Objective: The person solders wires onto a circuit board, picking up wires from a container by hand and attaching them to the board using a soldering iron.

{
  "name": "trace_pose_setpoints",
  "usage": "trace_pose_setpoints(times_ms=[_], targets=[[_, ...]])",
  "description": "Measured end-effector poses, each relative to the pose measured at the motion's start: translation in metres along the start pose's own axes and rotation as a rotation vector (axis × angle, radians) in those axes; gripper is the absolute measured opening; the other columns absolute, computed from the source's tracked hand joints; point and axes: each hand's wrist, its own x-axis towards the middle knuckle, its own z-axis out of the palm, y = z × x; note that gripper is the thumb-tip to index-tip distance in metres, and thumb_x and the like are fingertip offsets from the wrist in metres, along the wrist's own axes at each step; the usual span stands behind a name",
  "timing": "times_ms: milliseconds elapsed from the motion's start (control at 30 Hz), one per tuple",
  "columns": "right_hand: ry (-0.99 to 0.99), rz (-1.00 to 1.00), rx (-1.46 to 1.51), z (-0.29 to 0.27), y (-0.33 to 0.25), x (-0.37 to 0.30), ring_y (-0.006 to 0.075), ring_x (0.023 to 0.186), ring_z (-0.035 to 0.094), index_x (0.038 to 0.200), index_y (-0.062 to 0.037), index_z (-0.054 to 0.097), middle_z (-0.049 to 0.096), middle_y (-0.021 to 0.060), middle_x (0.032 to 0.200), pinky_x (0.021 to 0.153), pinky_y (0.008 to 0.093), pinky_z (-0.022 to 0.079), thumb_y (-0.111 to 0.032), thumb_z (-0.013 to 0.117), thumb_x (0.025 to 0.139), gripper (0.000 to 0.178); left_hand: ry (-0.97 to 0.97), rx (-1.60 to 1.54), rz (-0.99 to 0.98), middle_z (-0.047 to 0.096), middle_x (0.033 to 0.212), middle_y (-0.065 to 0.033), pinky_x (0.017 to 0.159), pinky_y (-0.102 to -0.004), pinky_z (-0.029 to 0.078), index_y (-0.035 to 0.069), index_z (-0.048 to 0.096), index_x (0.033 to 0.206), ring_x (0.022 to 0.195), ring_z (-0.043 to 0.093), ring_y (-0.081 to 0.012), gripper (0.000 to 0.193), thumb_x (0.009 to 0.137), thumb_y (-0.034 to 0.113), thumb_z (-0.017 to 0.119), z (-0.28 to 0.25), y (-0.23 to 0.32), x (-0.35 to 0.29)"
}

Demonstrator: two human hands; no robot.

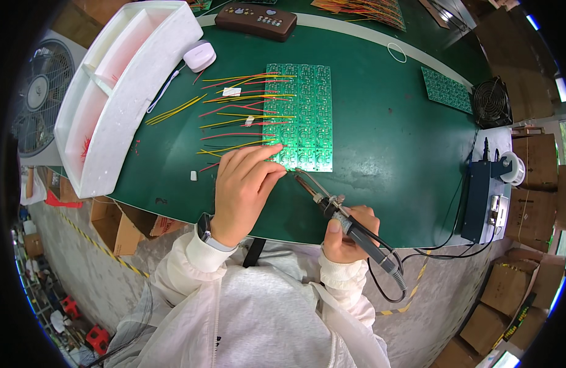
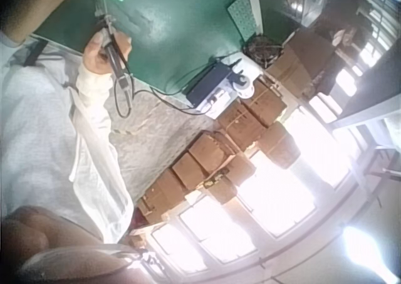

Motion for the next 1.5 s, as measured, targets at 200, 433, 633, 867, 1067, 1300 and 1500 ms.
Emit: trace_pose_setpoints(times_ms=[200,433,633,867,1067,1300,1500], targets=[[-0.011,-0.033,-0.013,0.0004,-0.0015,0.0015,0.0158,0.055,0.047,0.077,0.0020,0.046,0.051,0.0096,0.063,0.055,0.0276,0.040,-0.026,0.066,0.071,0.035,-0.008,-0.024,-0.011,0.059,0.097,-0.0027,0.074,-0.0325,0.039,0.006,0.055,0.076,0.085,0.053,-0.0217,0.016,0.064,0.005,0.066,-0.0003,0.0006,-0.0002],[-0.022,-0.059,-0.023,0.0002,-0.0020,0.0017,0.0160,0.055,0.048,0.077,0.0017,0.046,0.052,0.0088,0.063,0.054,0.0278,0.040,-0.026,0.066,0.071,0.035,0.001,-0.136,-0.057,0.058,0.099,-0.0062,0.071,-0.0327,0.044,0.003,0.054,0.077,0.086,0.053,-0.0257,0.017,0.064,-0.001,0.064,0.0024,0.0024,-0.0011],[-0.086,-0.131,-0.034,-0.0008,-0.0009,0.0007,0.0182,0.052,0.051,0.078,0.0013,0.046,0.052,0.0104,0.064,0.051,0.0282,0.042,-0.024,0.066,0.071,0.033,-0.015,-0.143,-0.062,0.058,0.098,-0.0071,0.070,-0.0323,0.044,0.002,0.054,0.076,0.086,0.053,-0.0254,0.016,0.064,-0.001,0.064,0.0005,0.0033,0.0016],[-0.094,-0.192,-0.091,-0.0005,-0.0035,-0.0007,0.0190,0.050,0.052,0.077,0.0017,0.047,0.053,0.0117,0.063,0.047,0.0276,0.044,-0.022,0.065,0.072,0.030,-0.016,-0.128,-0.045,0.058,0.098,-0.0075,0.070,-0.0324,0.045,0.002,0.054,0.076,0.085,0.053,-0.0253,0.017,0.064,-0.001,0.064,0.0006,0.0030,0.0012],[-0.087,-0.137,-0.051,-0.0013,-0.0013,-0.0010,0.0183,0.052,0.051,0.078,0.0012,0.046,0.053,0.0104,0.064,0.050,0.0283,0.042,-0.023,0.065,0.072,0.032,-0.004,-0.113,-0.028,0.058,0.097,-0.0071,0.070,-0.0325,0.045,0.003,0.054,0.076,0.085,0.053,-0.0251,0.017,0.063,-0.001,0.065,0.0009,0.0011,0.0000],[-0.009,0.002,0.005,-0.0024,0.0011,-0.0026,0.0158,0.055,0.047,0.078,0.0010,0.044,0.051,0.0099,0.064,0.054,0.0277,0.040,-0.025,0.065,0.072,0.034,-0.024,-0.092,-0.028,0.058,0.098,-0.0046,0.073,-0.0326,0.043,0.004,0.055,0.076,0.086,0.053,-0.0245,0.016,0.064,0.001,0.065,0.0000,0.0002,-0.0002],[-0.001,0.078,-0.001,-0.0023,-0.0011,-0.0023,0.0150,0.055,0.046,0.076,0.0015,0.044,0.050,0.0101,0.062,0.054,0.0266,0.040,-0.025,0.066,0.072,0.035,-0.023,-0.086,-0.030,0.058,0.098,-0.0040,0.073,-0.0325,0.043,0.004,0.055,0.077,0.086,0.053,-0.0244,0.016,0.064,0.002,0.065,0.0004,0.0001,-0.0003]])
